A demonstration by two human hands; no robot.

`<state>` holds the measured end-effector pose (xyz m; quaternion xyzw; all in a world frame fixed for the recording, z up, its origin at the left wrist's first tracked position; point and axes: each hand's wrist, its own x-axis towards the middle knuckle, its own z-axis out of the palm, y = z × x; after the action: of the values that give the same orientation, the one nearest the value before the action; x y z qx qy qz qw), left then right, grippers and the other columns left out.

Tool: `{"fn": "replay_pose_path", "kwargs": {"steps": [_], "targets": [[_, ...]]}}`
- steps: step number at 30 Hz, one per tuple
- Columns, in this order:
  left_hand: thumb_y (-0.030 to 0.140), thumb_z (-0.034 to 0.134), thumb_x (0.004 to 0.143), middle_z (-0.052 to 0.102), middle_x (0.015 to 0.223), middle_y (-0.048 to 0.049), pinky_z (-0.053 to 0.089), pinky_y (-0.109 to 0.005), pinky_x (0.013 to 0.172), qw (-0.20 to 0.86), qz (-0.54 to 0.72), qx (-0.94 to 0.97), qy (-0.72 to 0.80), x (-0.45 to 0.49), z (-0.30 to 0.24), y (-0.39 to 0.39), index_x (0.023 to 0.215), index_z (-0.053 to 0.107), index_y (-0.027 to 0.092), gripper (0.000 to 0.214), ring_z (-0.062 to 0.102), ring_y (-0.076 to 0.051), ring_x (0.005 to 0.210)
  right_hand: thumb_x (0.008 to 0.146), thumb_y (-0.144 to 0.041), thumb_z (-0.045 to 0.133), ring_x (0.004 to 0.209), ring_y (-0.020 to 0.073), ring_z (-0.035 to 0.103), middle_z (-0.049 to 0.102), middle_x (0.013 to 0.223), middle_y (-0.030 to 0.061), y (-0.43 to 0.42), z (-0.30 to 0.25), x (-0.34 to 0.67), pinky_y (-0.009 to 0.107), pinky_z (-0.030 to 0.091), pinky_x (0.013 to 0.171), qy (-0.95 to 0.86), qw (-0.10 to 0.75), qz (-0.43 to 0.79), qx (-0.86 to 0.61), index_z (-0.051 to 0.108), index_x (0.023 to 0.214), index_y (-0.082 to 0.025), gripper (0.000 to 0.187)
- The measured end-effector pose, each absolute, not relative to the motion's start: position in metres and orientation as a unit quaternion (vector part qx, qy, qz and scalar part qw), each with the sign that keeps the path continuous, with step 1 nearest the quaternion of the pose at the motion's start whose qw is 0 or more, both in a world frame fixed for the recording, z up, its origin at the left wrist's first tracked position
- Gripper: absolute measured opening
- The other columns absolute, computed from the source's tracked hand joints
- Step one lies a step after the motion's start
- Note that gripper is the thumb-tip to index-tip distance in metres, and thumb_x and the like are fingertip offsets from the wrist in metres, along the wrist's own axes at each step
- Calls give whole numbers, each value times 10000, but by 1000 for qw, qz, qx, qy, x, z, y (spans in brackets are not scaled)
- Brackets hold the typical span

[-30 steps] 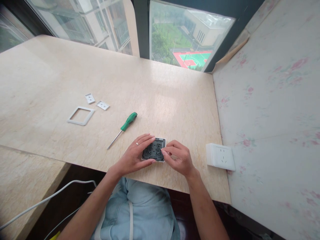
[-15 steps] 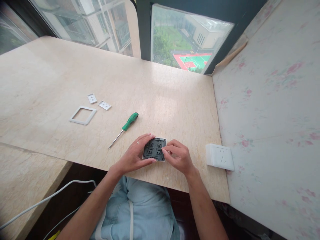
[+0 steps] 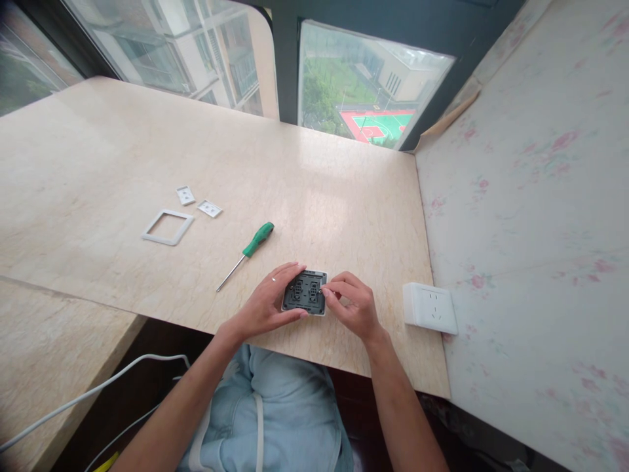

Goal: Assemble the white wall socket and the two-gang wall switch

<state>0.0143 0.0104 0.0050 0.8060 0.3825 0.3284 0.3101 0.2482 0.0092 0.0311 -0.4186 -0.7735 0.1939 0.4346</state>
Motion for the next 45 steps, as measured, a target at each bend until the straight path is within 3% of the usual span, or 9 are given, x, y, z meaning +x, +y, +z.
{"fn": "replay_pose_path", "kwargs": {"steps": [17,29,34,38,42,45], "targets": [[581,663,881,540,1470,-166,409,-538,1142,306,334,806,380,15,7,10,1535,368,244,792,500,-339,1377,908,-200,643,658,164,649,685,739,36,11,23,246,295,514,581,-751,445,186,-450,749,806,-196,147],[540,727,833,553,1463,-142,394,-521,1139,332,334,799,375,13,13,10,1539,361,256,845,496,-323,1373,929,-293,642,681,165,624,669,721,9,22,44,215,304,509,642,-655,525,199,-507,714,759,-209,202],[522,744,807,571,1433,-150,419,-522,1111,336,344,795,369,12,13,10,1466,428,223,789,534,-340,1314,923,-394,632,689,155,651,703,834,26,51,61,170,282,540,628,-702,419,293,-496,712,1063,-191,259],[547,754,784,610,1371,-180,437,-529,1090,345,352,783,380,12,12,10,1392,481,159,771,561,-367,1267,936,-423,597,740,160,673,715,934,38,85,73,134,304,552,747,-741,214,265,-579,577,1312,-182,447],[543,773,769,585,1412,-171,425,-540,1106,345,346,787,376,11,11,9,1425,460,182,811,539,-371,1301,931,-494,612,867,246,714,738,935,104,115,78,105,354,527,804,-729,125,249,-625,559,1316,-139,526],[551,767,781,594,1398,-152,427,-530,1105,339,348,792,370,10,10,9,1372,515,200,732,533,-359,1306,889,-539,667,684,261,715,740,804,133,129,74,86,352,525,683,-705,67,268,-653,587,1216,-86,565]]}}
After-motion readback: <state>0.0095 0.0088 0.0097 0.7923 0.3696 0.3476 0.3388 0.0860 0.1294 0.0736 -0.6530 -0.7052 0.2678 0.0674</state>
